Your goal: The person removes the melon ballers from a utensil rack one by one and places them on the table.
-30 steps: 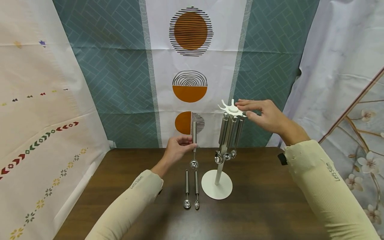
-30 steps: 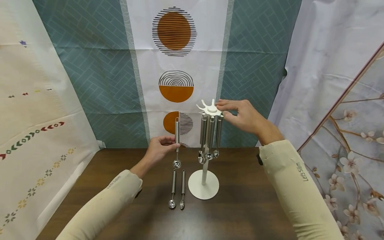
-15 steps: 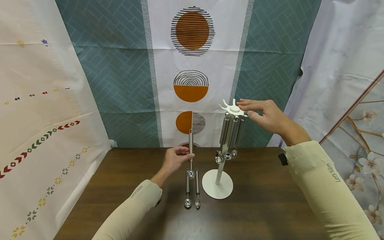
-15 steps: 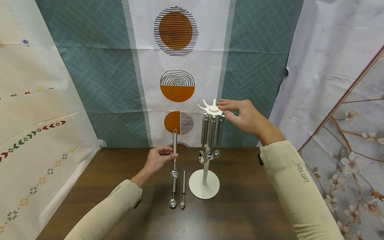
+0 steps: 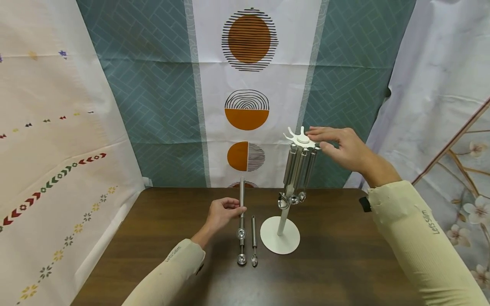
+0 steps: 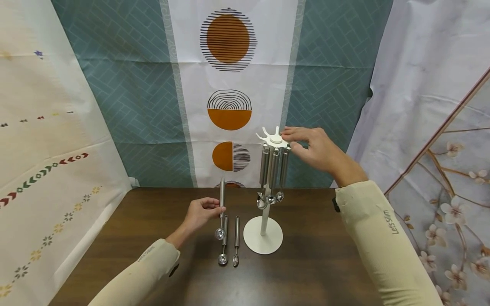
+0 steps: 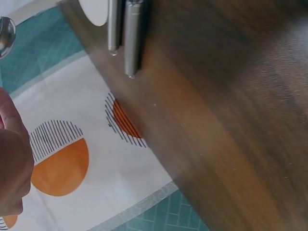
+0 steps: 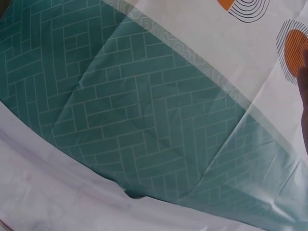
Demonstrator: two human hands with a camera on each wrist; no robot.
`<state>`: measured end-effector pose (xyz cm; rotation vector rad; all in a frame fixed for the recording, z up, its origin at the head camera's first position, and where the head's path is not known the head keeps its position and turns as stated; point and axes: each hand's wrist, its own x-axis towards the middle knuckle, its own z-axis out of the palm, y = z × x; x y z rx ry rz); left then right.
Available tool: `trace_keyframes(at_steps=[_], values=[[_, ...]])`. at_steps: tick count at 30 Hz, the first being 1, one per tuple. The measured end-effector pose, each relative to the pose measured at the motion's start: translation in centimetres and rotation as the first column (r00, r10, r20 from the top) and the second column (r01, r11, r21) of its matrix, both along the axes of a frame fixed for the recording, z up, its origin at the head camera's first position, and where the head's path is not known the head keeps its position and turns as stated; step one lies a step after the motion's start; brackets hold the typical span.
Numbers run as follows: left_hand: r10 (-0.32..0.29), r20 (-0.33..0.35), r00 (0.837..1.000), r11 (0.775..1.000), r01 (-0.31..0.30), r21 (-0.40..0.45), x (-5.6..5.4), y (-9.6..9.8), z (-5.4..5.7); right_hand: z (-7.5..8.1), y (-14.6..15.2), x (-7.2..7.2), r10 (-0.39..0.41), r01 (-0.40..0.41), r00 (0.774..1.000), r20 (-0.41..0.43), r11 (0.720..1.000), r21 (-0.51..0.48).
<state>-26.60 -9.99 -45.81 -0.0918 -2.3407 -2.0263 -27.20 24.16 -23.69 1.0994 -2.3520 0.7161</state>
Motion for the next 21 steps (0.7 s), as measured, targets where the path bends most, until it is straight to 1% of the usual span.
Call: trace_keyframes(at_steps=[5,7,10,15,21], values=[[-0.015,0.027,1.000,0.999,0.014,0.046,0.5,-0.3,-0.8,-0.3,0.0,-0.1,0.022,-0.023,0.999,-0.024,0.999,-0.040],[-0.020,0.024,1.000,0.999,0.019,0.048,0.7,-0.5,-1.1,-0.4,0.0,-0.1,0.020,-0.021,0.999,-0.030,0.999,-0.045],[-0.020,0.040,0.999,0.998,0.018,0.057,0.8,-0.7,-1.7,-0.5,0.2,-0.2,0.020,-0.021,0.999,-0.030,0.999,-0.042],[-0.015,0.065,0.998,0.998,0.012,0.057,1.0,-1.1,-2.7,-0.7,0.2,-0.3,0.037,-0.038,0.999,-0.022,0.998,-0.055],[-0.014,0.088,0.996,1.000,0.012,0.025,1.5,-1.4,-3.6,-0.8,0.2,-0.4,0.046,-0.048,0.998,-0.032,0.996,-0.069]])
